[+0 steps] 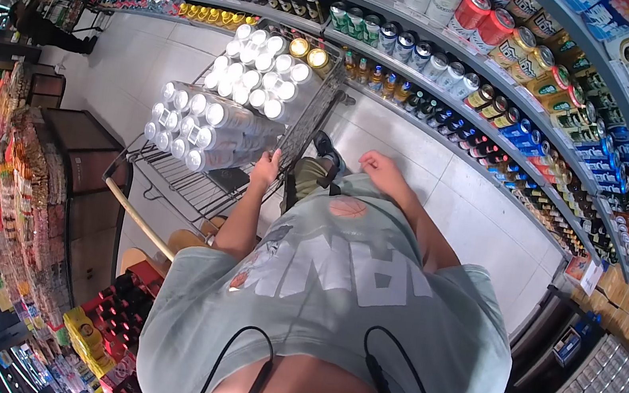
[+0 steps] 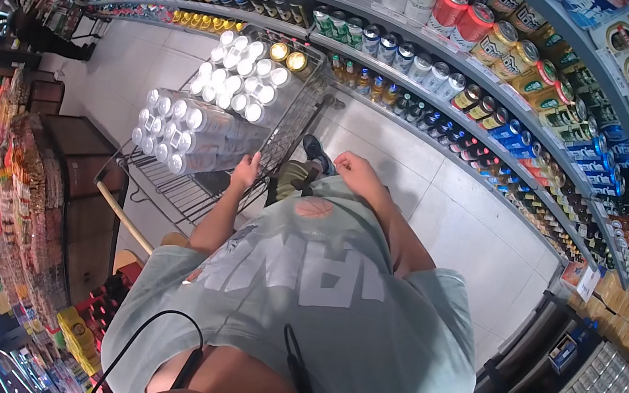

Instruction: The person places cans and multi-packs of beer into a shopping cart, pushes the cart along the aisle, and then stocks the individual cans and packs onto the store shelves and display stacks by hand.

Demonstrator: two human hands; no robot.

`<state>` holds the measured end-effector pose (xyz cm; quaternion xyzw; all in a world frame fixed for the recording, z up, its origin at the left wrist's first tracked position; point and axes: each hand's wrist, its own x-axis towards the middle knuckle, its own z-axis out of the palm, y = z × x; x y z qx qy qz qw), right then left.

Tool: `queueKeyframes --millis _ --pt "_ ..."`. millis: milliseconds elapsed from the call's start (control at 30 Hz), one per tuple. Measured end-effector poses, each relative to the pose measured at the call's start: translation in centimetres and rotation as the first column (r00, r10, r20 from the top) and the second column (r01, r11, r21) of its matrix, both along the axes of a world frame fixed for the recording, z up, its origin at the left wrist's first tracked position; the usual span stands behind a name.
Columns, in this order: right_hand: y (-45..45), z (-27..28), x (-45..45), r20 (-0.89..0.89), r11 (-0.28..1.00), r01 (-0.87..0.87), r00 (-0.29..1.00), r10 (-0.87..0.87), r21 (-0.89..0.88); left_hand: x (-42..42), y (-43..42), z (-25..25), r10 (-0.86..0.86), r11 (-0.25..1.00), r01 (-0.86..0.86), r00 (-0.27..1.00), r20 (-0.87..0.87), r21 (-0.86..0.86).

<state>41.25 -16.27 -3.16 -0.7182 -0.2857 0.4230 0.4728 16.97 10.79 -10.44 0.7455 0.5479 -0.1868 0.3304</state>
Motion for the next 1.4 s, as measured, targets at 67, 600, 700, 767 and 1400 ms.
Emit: queueKeyframes --millis 67,600,700,767,1400 --pt "0.5 -0.7 -0.5 -0.042 0.997 -0.073 0.997 0.072 -0.010 -0.6 -0.8 1.3 -0.005 1.000 0.005 1.000 0.003 0.013" --pt "8.7 1.7 2.3 0.174 0.911 -0.411 0.900 0.399 0.042 -1.2 -3.1 4.9 -0.065 0.994 0.067 0.998 -0.024 0.088" --pt "12.8 1.7 6.3 0.357 0.887 -0.461 0.828 0.432 -0.004 1.0 -2.5 8.5 -0.136 0.991 0.136 0.977 -0.162 -0.011" --pt "16.4 1.1 8.8 0.440 0.911 -0.411 0.812 0.383 -0.036 2.1 -2.0 10.7 -0.213 0.975 0.208 0.975 -0.063 -0.083" --pt "32.4 -3.4 15.3 0.347 0.846 -0.341 0.799 0.490 -0.409 28.2 19.6 6.2 -0.641 0.764 0.549 0.702 0.309 0.338"
